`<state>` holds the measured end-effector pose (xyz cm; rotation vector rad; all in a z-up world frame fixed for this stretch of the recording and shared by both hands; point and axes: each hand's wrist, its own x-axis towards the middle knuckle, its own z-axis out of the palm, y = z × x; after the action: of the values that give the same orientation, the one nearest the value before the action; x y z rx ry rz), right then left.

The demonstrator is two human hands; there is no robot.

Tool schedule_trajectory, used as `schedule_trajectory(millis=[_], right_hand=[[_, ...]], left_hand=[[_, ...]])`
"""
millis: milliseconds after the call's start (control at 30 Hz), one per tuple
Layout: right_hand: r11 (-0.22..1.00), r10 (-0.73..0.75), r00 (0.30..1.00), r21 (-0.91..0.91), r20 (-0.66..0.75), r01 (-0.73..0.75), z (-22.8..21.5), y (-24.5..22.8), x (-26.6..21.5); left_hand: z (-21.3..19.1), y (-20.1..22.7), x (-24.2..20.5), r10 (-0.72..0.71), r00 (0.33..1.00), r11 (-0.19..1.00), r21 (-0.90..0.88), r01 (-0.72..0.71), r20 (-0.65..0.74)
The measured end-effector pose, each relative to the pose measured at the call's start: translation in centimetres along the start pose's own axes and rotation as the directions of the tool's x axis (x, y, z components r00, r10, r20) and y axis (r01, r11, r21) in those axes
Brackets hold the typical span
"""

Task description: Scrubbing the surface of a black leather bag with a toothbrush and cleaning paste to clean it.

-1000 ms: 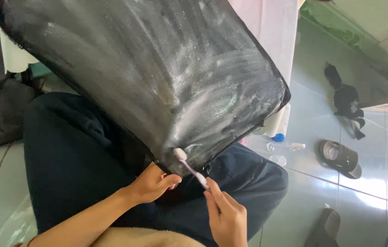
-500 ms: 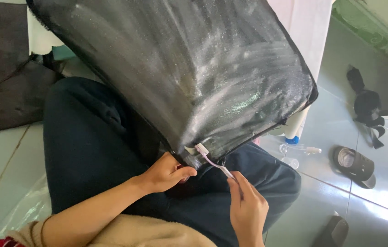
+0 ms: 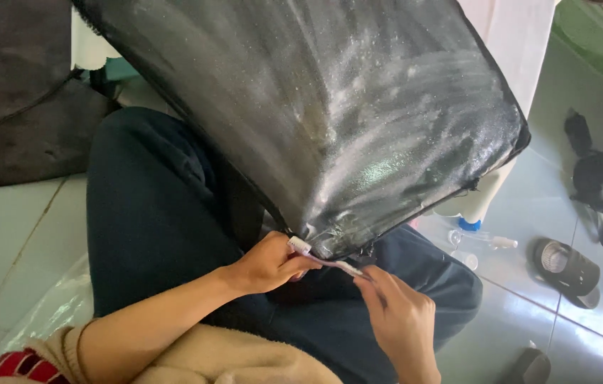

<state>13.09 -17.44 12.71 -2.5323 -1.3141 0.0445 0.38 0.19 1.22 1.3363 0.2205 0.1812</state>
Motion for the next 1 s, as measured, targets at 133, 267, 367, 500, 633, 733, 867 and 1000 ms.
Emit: schedule_trajectory(millis=[133, 267, 367, 500, 633, 733, 867, 1000], right_hand=[[0.999, 0.043, 0.999, 0.010, 0.015, -0.043, -0.2, -0.6, 0.1], [0.996, 0.058, 0.998, 0.073, -0.005, -0.057, -0.6, -0.7, -0.3], [0.960, 0.233, 0.970, 0.146, 0.064, -0.240, -0.8, -0.9, -0.3], [0.950, 0.284, 0.955, 0.106, 0.082, -0.292, -0.9, -1.8, 0.8], [0.957, 0.285, 0.958, 0.045, 0.027, -0.286, -0.9, -2.0, 1.0], [0.964, 0.262, 0.965, -0.034, -0.020, -0.262, -0.9, -2.0, 0.8], [0.965, 0.259, 0.964, -0.009, -0.066, -0.260, -1.3, -2.4, 0.5], [0.925, 0.370, 0.926, 0.123, -0.077, -0.360, -1.5, -1.8, 0.2]], left_hand=[[0.0, -0.2, 0.0, 0.106, 0.994, 0.994, -0.018, -0.106, -0.006], [0.0, -0.1, -0.1, 0.095, 0.995, 0.995, 0.032, -0.094, -0.011], [0.0, -0.4, 0.0, 0.088, 0.996, 0.994, 0.067, -0.086, -0.029], [0.1, 0.1, -0.2, 0.006, 0.999, 0.999, -0.032, -0.007, -0.036], [0.1, -0.2, -0.3, 0.047, 0.995, 0.998, 0.044, -0.043, -0.083], [0.2, -0.3, -0.3, 0.070, 0.996, 0.995, -0.065, -0.074, -0.064], [0.1, 0.0, -0.5, 0.105, 0.993, 0.994, -0.010, -0.105, -0.050], [0.0, 0.6, -0.6, 0.091, 0.994, 0.996, -0.005, -0.091, -0.062]])
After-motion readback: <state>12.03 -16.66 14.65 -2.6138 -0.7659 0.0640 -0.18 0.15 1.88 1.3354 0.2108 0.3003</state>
